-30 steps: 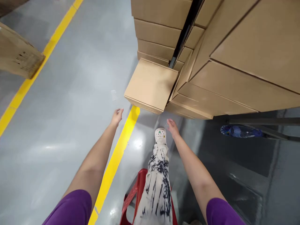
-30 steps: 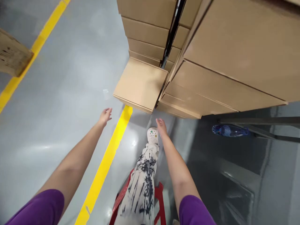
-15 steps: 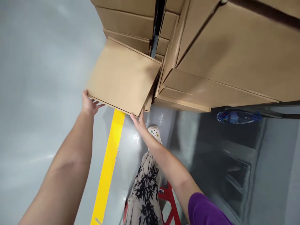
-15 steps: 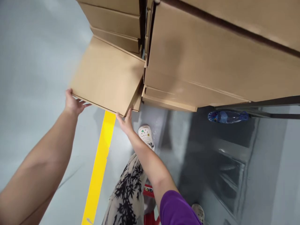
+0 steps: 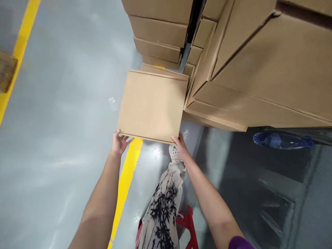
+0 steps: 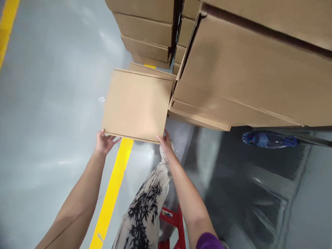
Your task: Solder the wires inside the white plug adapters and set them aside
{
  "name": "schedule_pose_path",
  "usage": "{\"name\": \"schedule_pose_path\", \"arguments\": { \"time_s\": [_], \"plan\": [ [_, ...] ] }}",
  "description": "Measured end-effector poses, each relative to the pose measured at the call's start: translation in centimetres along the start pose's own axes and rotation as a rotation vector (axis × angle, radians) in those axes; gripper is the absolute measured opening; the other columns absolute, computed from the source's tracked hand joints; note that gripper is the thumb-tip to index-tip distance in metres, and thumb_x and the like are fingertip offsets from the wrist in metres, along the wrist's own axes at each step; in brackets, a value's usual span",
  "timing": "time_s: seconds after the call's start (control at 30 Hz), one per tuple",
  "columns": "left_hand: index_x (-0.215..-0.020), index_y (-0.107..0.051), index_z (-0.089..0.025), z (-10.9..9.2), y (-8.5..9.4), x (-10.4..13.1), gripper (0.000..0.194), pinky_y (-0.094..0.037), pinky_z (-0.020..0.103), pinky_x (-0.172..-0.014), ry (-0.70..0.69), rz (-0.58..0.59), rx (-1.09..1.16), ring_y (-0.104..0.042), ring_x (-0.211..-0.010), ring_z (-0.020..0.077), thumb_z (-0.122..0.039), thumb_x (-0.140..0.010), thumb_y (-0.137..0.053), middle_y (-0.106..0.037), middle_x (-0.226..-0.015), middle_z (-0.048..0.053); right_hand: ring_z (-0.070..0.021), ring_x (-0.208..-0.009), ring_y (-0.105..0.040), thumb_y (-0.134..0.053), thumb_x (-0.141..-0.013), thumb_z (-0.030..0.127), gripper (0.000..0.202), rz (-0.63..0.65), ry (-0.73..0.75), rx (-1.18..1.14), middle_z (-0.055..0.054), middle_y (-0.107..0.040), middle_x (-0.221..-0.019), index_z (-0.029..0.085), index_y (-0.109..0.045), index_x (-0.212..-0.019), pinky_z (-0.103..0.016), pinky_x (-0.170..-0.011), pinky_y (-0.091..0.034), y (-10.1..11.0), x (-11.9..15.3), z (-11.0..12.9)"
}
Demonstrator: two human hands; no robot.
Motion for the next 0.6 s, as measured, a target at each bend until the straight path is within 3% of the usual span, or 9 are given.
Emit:
{"name": "schedule_pose_path", "arguments": {
  "time_s": [0.1, 0.17, 0.3, 0.4, 0.5, 0.6],
  "plan": [
    [-0.096, -0.064, -0.021, 1.4, 1.9, 0.7, 0.059, -0.053, 0.049, -0.089, 0.112, 0.130, -0.076, -0.065, -0.092, 0.0267, -0.073, -0.067, -0.060, -0.067, -0.098, 0.010, -0.0274, -0.115, -0.063, -0.070, -0.068, 0.053, 0.075, 0.068, -0.105, -0.020, -0.004, -0.072, -0.111, 0.025, -0.048, -0.135, -0.044, -0.100, -0.050, 1.8, 0.2, -0.2],
    [-0.100, -0.067, -0.018, 0.8, 1.6, -0.2, 0.067, -0.050, 0.052, -0.095, 0.144, 0.190, -0.161, -0.065, -0.102, 0.0317, -0.077, -0.074, -0.050, -0.069, -0.105, 0.015, -0.0267, -0.113, -0.064, -0.072, -0.067, 0.052, 0.070, 0.099, -0.149, -0.028, -0.004, -0.072, -0.111, 0.026, -0.053, -0.129, -0.043, -0.098, -0.052, 2.1, -1.0, 0.3],
    [-0.107, -0.067, -0.017, -2.3, -2.5, -3.1, 0.064, -0.048, 0.047, -0.102, 0.101, 0.271, -0.208, -0.065, -0.111, 0.0327, -0.072, -0.083, -0.046, -0.072, -0.107, 0.015, -0.0242, -0.113, -0.064, -0.068, -0.071, 0.054, 0.064, 0.111, -0.167, -0.065, -0.004, -0.070, -0.117, 0.027, -0.053, -0.127, -0.041, -0.096, -0.054, 0.6, -4.8, 2.7],
    [-0.111, -0.066, -0.016, -3.1, -5.1, -3.3, 0.062, -0.051, 0.046, -0.099, 0.139, 0.264, -0.155, -0.068, -0.104, 0.0315, -0.068, -0.084, -0.047, -0.074, -0.102, 0.014, -0.0252, -0.110, -0.065, -0.066, -0.072, 0.054, 0.061, 0.107, -0.155, -0.100, -0.005, -0.072, -0.112, 0.024, -0.055, -0.124, -0.041, -0.093, -0.055, -1.0, -6.1, 4.5],
    [-0.112, -0.066, -0.016, -2.7, -4.7, -0.3, 0.054, -0.054, 0.045, -0.095, 0.187, 0.204, -0.092, -0.071, -0.097, 0.0298, -0.060, -0.085, -0.050, -0.075, -0.098, 0.013, -0.0269, -0.106, -0.067, -0.066, -0.069, 0.054, 0.061, 0.076, -0.139, -0.127, -0.005, -0.074, -0.104, 0.022, -0.057, -0.120, -0.042, -0.091, -0.057, -1.4, -4.4, 5.5],
    [-0.109, -0.067, -0.016, -1.8, -0.8, 5.6, 0.044, -0.057, 0.040, -0.090, 0.242, 0.106, -0.019, -0.072, -0.093, 0.0271, -0.050, -0.089, -0.049, -0.075, -0.095, 0.011, -0.0285, -0.104, -0.067, -0.071, -0.063, 0.051, 0.063, 0.051, -0.142, -0.159, -0.005, -0.073, -0.103, 0.022, -0.058, -0.117, -0.043, -0.092, -0.055, -1.2, 0.1, 5.4]
  ]
}}
Point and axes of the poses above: each hand's wrist, its own x-axis away from the middle knuckle, its own y-axis out of the back of the hand, z = x × y, the point moved 7 cm from there along -x, towards the middle knuckle
